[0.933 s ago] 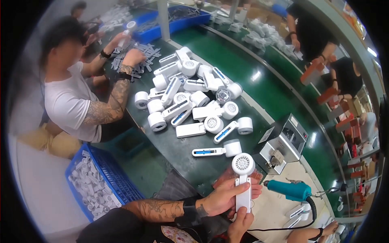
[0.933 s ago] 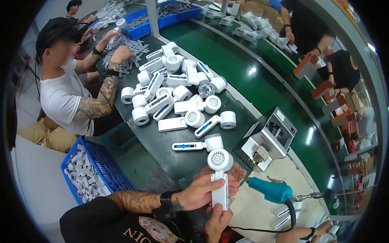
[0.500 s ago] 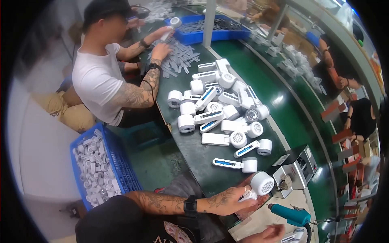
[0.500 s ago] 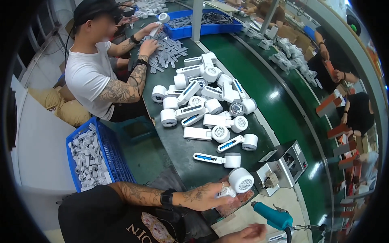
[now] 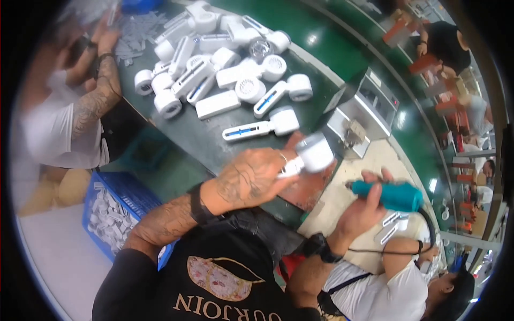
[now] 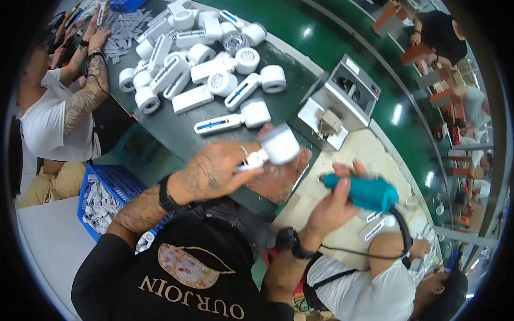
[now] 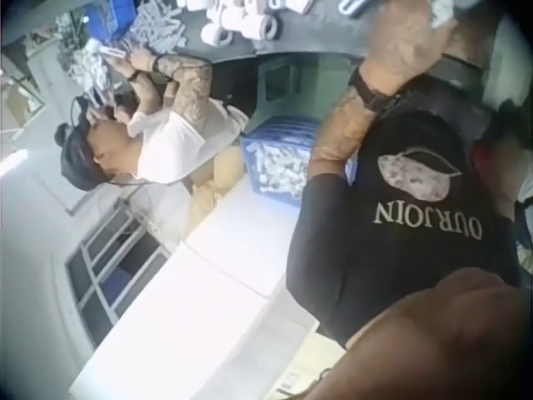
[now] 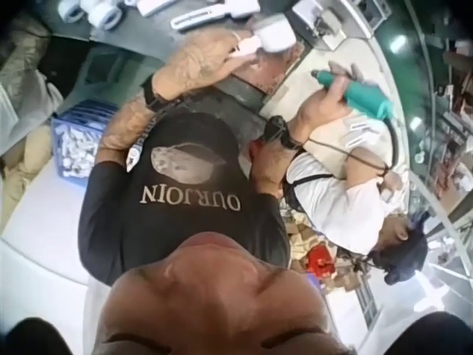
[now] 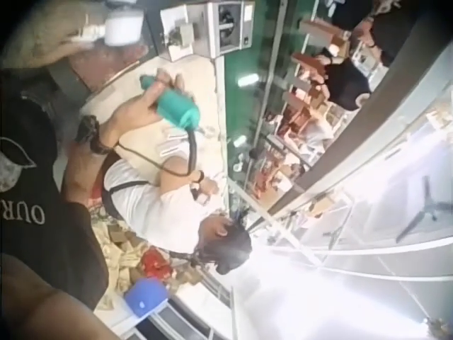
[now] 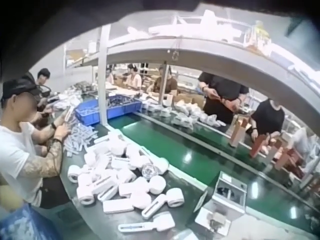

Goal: The person picks up a fan, fits a battery into the handle, and snaps a cover over it. They then drive a screw into the handle using a power screwdriver and place the finished fan onto the table.

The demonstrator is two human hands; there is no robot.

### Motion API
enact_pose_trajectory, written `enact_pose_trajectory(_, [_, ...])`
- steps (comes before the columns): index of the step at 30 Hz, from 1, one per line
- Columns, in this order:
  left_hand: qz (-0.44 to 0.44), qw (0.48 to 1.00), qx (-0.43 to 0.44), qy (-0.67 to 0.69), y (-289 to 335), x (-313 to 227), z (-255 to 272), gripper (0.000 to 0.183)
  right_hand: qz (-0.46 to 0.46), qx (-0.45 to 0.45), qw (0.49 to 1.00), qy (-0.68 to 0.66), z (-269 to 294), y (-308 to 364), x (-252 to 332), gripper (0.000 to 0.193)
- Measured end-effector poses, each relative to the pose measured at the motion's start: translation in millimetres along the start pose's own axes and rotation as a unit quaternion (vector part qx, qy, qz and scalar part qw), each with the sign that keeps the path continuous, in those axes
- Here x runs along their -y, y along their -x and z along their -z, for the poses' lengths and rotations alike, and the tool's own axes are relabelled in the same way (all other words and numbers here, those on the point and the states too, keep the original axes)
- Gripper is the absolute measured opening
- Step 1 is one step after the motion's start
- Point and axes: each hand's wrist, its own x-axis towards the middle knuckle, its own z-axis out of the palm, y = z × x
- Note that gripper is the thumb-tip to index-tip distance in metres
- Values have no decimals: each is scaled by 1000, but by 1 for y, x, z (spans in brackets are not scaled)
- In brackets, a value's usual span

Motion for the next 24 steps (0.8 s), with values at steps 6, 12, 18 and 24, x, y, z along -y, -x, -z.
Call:
enact_pose_trajectory(6, [-181,978,-37,-97,-21,-13,-37,45,13,-25,998,47,32,26,15,51])
enact_pose_trajectory(12, [-230,966,20,-118,-23,-15,-68,48,9,-42,997,61,63,43,16,62])
enact_pose_trajectory(18, [-221,973,20,-59,-26,-1,-61,45,21,15,998,54,46,44,26,59])
enact_pose_trajectory(24, [-202,977,52,-40,-27,10,-67,41,14,34,999,39,33,47,30,61])
